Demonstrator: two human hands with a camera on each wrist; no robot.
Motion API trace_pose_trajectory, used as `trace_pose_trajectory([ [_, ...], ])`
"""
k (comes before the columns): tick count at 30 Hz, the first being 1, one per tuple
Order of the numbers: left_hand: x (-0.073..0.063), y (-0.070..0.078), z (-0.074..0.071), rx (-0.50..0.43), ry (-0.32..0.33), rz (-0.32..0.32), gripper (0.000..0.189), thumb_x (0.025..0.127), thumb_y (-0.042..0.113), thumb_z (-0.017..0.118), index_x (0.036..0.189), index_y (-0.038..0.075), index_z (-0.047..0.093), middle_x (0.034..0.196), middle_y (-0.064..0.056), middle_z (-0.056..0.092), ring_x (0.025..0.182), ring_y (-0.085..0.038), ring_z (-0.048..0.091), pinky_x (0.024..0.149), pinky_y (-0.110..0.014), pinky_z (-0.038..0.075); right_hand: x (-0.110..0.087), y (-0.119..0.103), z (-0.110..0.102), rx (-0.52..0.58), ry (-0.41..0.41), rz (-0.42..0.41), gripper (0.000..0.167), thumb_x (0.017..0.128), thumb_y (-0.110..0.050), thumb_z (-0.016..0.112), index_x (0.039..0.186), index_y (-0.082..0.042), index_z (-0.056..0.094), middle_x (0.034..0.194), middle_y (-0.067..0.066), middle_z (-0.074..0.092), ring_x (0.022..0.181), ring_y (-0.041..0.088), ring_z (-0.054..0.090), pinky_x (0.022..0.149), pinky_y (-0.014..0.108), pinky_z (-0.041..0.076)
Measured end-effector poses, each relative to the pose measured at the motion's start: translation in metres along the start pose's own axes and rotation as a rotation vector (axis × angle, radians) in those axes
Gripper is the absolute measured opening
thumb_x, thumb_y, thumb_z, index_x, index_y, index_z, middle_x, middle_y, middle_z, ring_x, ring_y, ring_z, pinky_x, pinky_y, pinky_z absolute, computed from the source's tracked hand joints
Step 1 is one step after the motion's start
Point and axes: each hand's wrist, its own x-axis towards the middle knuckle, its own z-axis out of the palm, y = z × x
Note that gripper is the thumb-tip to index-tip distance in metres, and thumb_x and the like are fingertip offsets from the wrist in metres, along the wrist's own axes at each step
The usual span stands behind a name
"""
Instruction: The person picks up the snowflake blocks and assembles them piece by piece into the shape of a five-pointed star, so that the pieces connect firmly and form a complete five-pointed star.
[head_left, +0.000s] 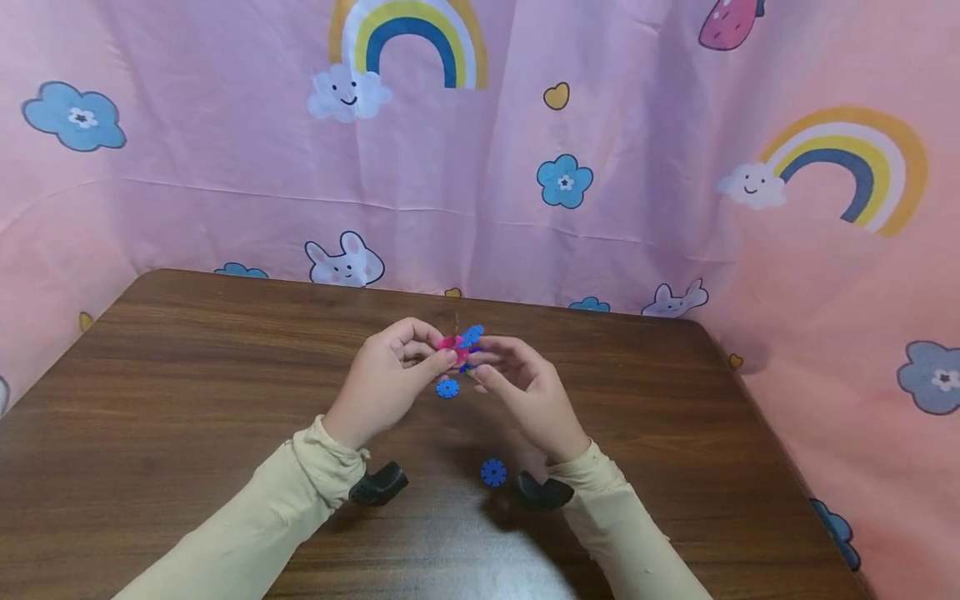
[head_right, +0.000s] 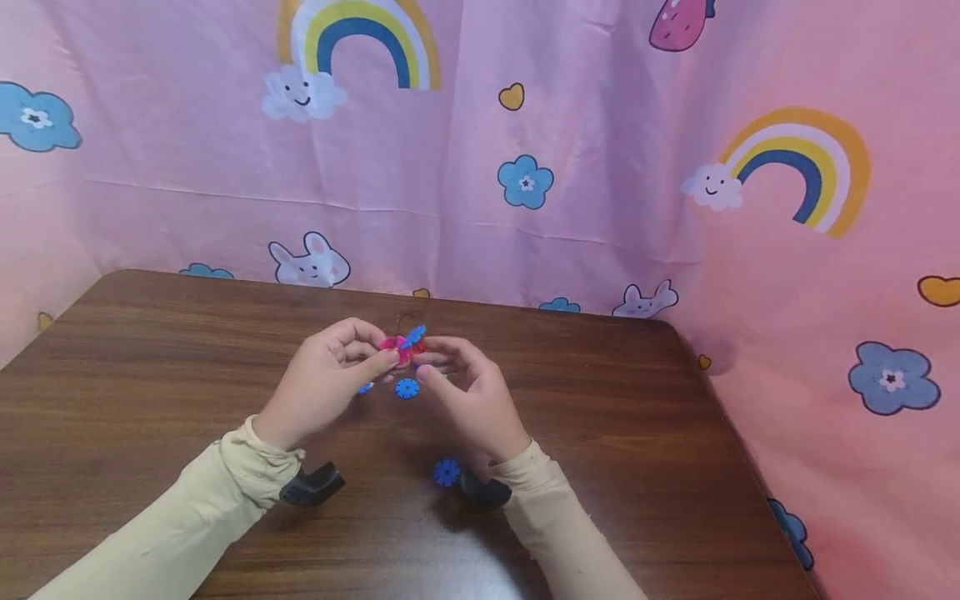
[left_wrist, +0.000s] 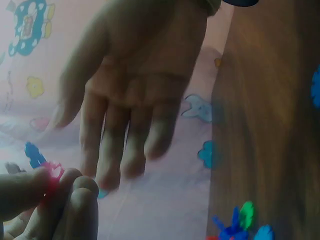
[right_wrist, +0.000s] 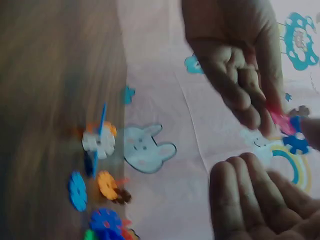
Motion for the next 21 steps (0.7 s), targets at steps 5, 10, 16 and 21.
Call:
trace_pose_trajectory([
  [5,-0.003,-0.007,0.011,0.071,-0.025,-0.005,0.012,0.094,0.011,0.077,0.096,0.003,0.068,0.086,-0.008,0.074,0.079,-0.027,0.072,0.066,-0.027,0.055,-0.002,0.002,0.004,0.118,-0.053,0.138,0.025,0.1,-0.005,0.066,0.121,0.007,0.061,0.108,0.01,0.07,0.094,0.017,0.069,0.086,0.039,0.06],
  [10,-0.004,-0.012,0.018,0.057,-0.032,-0.059,0.011,0.093,0.01,0.078,0.096,0.002,0.071,0.086,-0.01,0.073,0.071,-0.016,0.069,0.067,-0.036,0.062,-0.002,0.007,0.003,0.142,-0.021,0.194,0.021,0.1,-0.013,0.069,0.113,0.003,0.065,0.101,0.006,0.07,0.087,0.018,0.066,0.082,0.037,0.06],
  [16,-0.001,-0.017,0.014,0.089,-0.072,-0.054,0.012,0.094,0.012,0.077,0.1,0.003,0.072,0.092,-0.012,0.074,0.077,-0.017,0.07,0.072,-0.034,0.061,0.0,0.012,-0.001,0.139,0.004,0.223,0.017,0.098,-0.012,0.071,0.107,0.001,0.068,0.097,0.005,0.07,0.082,0.02,0.062,0.077,0.032,0.056],
  [21,0.007,-0.027,-0.007,0.347,-0.053,-0.033,0.018,0.096,0.02,0.074,0.109,0.008,0.07,0.101,-0.005,0.074,0.092,-0.02,0.071,0.081,-0.039,0.058,0.002,0.019,-0.006,0.059,0.019,0.214,0.013,0.095,-0.005,0.073,0.102,0.005,0.069,0.095,0.003,0.074,0.083,0.013,0.066,0.075,0.028,0.056],
])
